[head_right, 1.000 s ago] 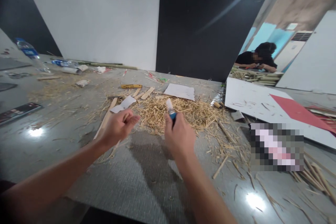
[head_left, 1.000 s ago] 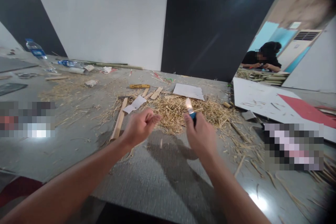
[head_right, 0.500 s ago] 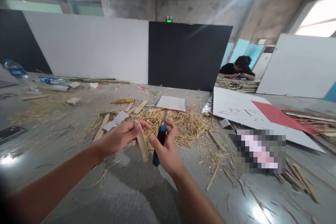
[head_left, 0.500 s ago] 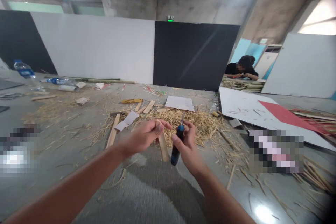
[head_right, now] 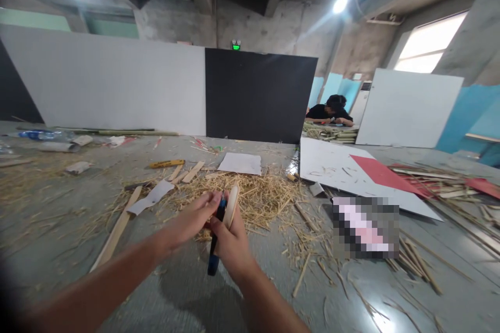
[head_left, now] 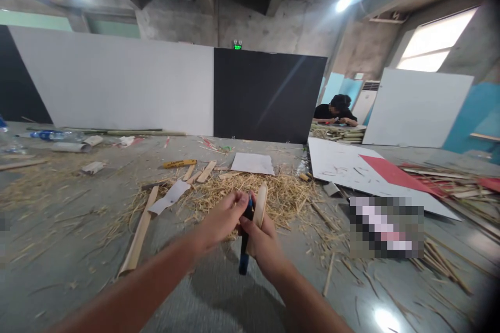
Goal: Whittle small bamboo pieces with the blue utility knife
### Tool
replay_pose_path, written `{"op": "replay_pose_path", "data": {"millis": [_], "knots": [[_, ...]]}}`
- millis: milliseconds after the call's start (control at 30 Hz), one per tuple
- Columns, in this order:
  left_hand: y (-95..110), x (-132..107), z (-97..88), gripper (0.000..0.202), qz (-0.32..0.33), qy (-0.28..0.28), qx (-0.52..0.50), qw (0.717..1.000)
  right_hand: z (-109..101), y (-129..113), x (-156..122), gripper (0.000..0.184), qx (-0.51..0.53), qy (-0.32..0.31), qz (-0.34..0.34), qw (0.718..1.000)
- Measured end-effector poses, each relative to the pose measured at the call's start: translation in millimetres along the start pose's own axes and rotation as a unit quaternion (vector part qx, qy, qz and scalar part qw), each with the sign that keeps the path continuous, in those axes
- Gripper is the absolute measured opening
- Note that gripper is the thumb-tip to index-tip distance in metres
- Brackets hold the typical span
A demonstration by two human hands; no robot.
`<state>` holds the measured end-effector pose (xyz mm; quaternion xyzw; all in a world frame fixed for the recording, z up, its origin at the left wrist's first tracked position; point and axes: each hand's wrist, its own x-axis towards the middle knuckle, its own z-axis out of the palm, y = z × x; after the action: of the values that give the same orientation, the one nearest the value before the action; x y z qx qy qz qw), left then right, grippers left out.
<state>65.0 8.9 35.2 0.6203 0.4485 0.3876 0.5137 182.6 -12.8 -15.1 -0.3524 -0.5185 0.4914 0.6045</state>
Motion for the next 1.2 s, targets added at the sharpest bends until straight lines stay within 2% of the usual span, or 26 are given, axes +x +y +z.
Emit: {"op": "replay_pose_path", "data": {"millis": [33, 67, 100, 167, 233, 333, 400, 467, 500, 533, 567, 633, 700, 800, 867, 1000, 1067, 1200], "knots": [[-3.6, -1.1, 7.3, 0.049, -0.067, -0.051, -0.085, 0.993, 0.6, 0.1, 0.1, 0.060, 0.043, -0.001, 0.028, 0.999], [-6.9, -1.9, 15.0, 0.053, -0.119, -0.069, -0.152, 0.979, 1.2, 0.0, 0.2, 0.060, 0.077, -0.002, 0.052, 0.996], [-9.8, -1.9, 22.4, 0.052, -0.127, -0.054, -0.196, 0.971, 1.9, 0.0, 0.5, 0.060, 0.097, -0.003, 0.066, 0.993], [-13.9, 1.4, 33.8, 0.044, -0.074, 0.013, -0.216, 0.974, 2.9, -0.5, 1.4, 0.058, 0.096, -0.001, 0.058, 0.994], [-13.6, 9.3, 37.3, 0.037, -0.015, 0.045, -0.170, 0.984, 3.0, -1.9, 2.9, 0.056, 0.047, 0.005, 0.025, 0.999], [-0.4, 24.0, 25.5, 0.040, 0.053, 0.033, -0.002, 0.998, -1.9, -7.3, 6.2, 0.056, -0.060, 0.020, -0.045, 0.997], [17.7, 29.7, 9.4, 0.045, 0.113, 0.053, 0.138, 0.983, -9.3, -14.4, 8.7, 0.056, -0.111, 0.060, -0.116, 0.985], [39.5, 29.0, -9.5, 0.053, 0.147, 0.092, 0.207, 0.963, -17.2, -25.2, 11.2, 0.052, -0.124, 0.129, -0.181, 0.967], [50.3, 26.4, -19.0, 0.056, 0.155, 0.078, 0.219, 0.960, -19.7, -31.8, 12.6, 0.049, -0.111, 0.145, -0.184, 0.966], [60.0, 22.6, -28.3, 0.057, 0.174, 0.056, 0.230, 0.956, -20.4, -39.2, 14.4, 0.046, -0.093, 0.149, -0.158, 0.972], [68.5, 18.0, -37.2, 0.054, 0.197, 0.038, 0.241, 0.950, -18.9, -47.1, 16.6, 0.044, -0.076, 0.137, -0.133, 0.979], [80.5, 8.0, -53.2, 0.050, 0.219, 0.024, 0.259, 0.941, -9.2, -62.9, 23.5, 0.038, -0.047, 0.075, -0.093, 0.992], [87.4, -1.1, -66.3, 0.048, 0.233, 0.047, 0.269, 0.933, 6.6, -77.1, 33.4, 0.034, -0.033, 0.021, -0.078, 0.996], [93.2, -11.1, -81.5, 0.048, 0.248, 0.079, 0.287, 0.922, 29.5, -92.7, 48.4, 0.024, -0.047, -0.038, -0.091, 0.994], [96.5, -15.7, -90.5, 0.047, 0.266, 0.080, 0.300, 0.913, 37.9, -98.4, 54.5, 0.020, -0.021, -0.077, -0.096, 0.992], [99.6, -19.6, -106.2, 0.048, 0.306, 0.020, 0.335, 0.891, 36.6, -100.0, 54.9, 0.019, 0.016, -0.117, -0.063, 0.991], [97.5, -18.5, -110.8, 0.049, 0.308, 0.008, 0.362, 0.880, 32.4, -98.4, 53.1, 0.023, -0.007, -0.132, -0.051, 0.990], [90.4, -14.8, -112.1, 0.049, 0.312, 0.001, 0.400, 0.862, 27.8, -97.4, 53.3, 0.022, -0.070, -0.158, -0.082, 0.982]]}}
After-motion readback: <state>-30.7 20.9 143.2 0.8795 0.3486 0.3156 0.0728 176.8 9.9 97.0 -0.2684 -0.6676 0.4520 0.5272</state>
